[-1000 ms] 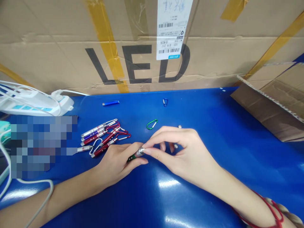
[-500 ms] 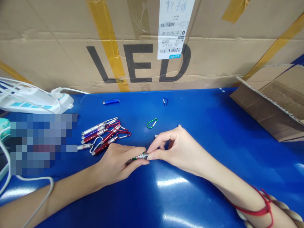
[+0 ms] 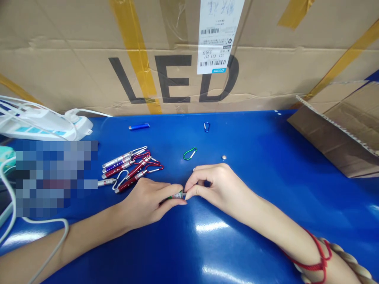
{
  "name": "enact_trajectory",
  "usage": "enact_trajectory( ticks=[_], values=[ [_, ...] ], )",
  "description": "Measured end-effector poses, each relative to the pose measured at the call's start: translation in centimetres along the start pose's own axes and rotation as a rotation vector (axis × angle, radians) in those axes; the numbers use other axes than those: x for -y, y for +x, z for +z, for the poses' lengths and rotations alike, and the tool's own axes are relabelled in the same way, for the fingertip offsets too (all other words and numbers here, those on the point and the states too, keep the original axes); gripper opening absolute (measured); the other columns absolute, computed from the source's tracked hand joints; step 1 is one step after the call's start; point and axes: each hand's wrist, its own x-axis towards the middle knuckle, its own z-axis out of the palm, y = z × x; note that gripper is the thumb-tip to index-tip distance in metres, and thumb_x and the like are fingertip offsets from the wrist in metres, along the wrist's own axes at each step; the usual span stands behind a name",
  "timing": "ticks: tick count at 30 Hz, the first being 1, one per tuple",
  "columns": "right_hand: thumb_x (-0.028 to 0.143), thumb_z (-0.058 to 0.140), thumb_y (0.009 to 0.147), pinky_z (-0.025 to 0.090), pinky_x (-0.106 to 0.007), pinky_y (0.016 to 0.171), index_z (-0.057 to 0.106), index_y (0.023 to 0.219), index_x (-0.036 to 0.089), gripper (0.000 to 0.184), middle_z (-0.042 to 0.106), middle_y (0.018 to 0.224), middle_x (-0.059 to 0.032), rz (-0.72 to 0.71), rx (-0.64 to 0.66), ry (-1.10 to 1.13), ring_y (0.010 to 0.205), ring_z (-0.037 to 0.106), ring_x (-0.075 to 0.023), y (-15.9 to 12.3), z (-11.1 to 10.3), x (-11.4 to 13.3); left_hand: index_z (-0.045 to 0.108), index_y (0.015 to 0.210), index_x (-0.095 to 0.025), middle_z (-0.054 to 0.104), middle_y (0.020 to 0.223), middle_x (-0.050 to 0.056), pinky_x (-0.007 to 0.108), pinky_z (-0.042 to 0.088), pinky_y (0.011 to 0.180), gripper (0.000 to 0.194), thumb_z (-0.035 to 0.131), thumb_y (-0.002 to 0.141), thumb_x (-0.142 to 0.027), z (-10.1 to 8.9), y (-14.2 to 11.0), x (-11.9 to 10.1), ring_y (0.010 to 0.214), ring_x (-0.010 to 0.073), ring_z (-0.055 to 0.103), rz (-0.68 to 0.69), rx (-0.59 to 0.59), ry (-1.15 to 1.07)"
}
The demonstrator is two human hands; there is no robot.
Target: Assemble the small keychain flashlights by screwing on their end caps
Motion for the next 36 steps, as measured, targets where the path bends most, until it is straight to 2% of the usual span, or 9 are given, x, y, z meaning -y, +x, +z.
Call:
enact_trajectory(
  ticks=[8, 13, 18, 24, 27, 30, 36],
  values=[
    [0.021, 0.063, 0.076, 0.037, -0.018, 0.043, 0.069, 0.063, 0.019, 0.014, 0.064, 0.058, 0.0023, 0.157, -0.080, -0.005, 0.048, 0.053, -0.0072, 0.1, 0.7, 0.1, 0.056, 0.078, -0.014, 0.051, 0.056, -0.003, 0.022, 0.026, 0.043, 0.040, 0.036, 0.102, -0.038, 0.4, 0.0, 0.0, 0.045, 0.0094, 0.048, -0.010, -0.090, 0.066],
    [0.029, 0.063, 0.076, 0.036, -0.019, 0.043, 0.068, 0.062, 0.019, 0.018, 0.059, 0.053, 0.0024, 0.283, -0.028, 0.116, 0.048, 0.049, -0.0080, 0.1, 0.7, 0.3, 0.058, 0.080, -0.015, 0.051, 0.056, -0.004, 0.022, 0.029, 0.044, 0.039, 0.036, 0.102, -0.039, 0.4, 0.1, -0.1, 0.044, 0.0091, 0.047, -0.015, -0.106, 0.092],
    [0.039, 0.071, 0.069, 0.032, -0.021, 0.043, 0.066, 0.058, 0.018, 0.025, 0.052, 0.049, 0.0037, 0.393, 0.049, 0.239, 0.047, 0.040, -0.0078, 0.3, 0.4, 0.5, 0.060, 0.083, -0.015, 0.050, 0.056, -0.004, 0.022, 0.031, 0.044, 0.042, 0.033, 0.102, -0.040, 0.1, 0.4, -0.3, 0.045, 0.0089, 0.048, 0.001, -0.115, 0.115],
    [0.045, 0.076, 0.063, 0.031, -0.022, 0.043, 0.065, 0.052, 0.018, 0.031, 0.052, 0.046, 0.0026, 0.473, 0.139, 0.354, 0.045, 0.040, -0.0083, 0.2, 0.2, 0.3, 0.063, 0.084, -0.018, 0.051, 0.058, -0.004, 0.023, 0.032, 0.043, 0.051, 0.023, 0.103, -0.043, -0.2, 0.6, -0.7, 0.049, 0.0092, 0.053, -0.017, -0.114, 0.126],
    [0.045, 0.077, 0.060, 0.032, -0.023, 0.044, 0.064, 0.048, 0.020, 0.031, 0.054, 0.046, 0.0008, 0.493, 0.059, 0.344, 0.046, 0.042, -0.0098, 0.0, 0.4, 0.6, 0.063, 0.082, -0.019, 0.052, 0.057, -0.004, 0.024, 0.028, 0.040, 0.055, 0.020, 0.103, -0.045, 0.0, 0.4, -0.7, 0.048, 0.0087, 0.053, -0.014, -0.152, 0.168],
    [0.047, 0.076, 0.061, 0.033, -0.025, 0.042, 0.064, 0.045, 0.021, 0.033, 0.054, 0.044, -0.0012, 0.454, -0.007, 0.292, 0.043, 0.043, -0.0115, 0.0, 0.7, 0.9, 0.064, 0.088, -0.020, 0.056, 0.059, -0.003, 0.024, 0.027, 0.040, 0.051, 0.022, 0.103, -0.046, 0.4, 0.1, -0.6, 0.049, 0.0087, 0.054, -0.029, -0.204, 0.181],
    [0.056, 0.072, 0.062, 0.037, -0.029, 0.040, 0.061, 0.042, 0.024, 0.039, 0.053, 0.041, -0.0032, 0.401, -0.097, 0.199, 0.040, 0.044, -0.0150, 0.2, 1.3, 1.4, 0.063, 0.096, -0.019, 0.066, 0.070, -0.003, 0.022, 0.030, 0.039, 0.029, 0.046, 0.098, -0.042, 0.6, 0.0, -0.5, 0.053, 0.0085, 0.058, -0.101, -0.181, 0.082]
  ],
)
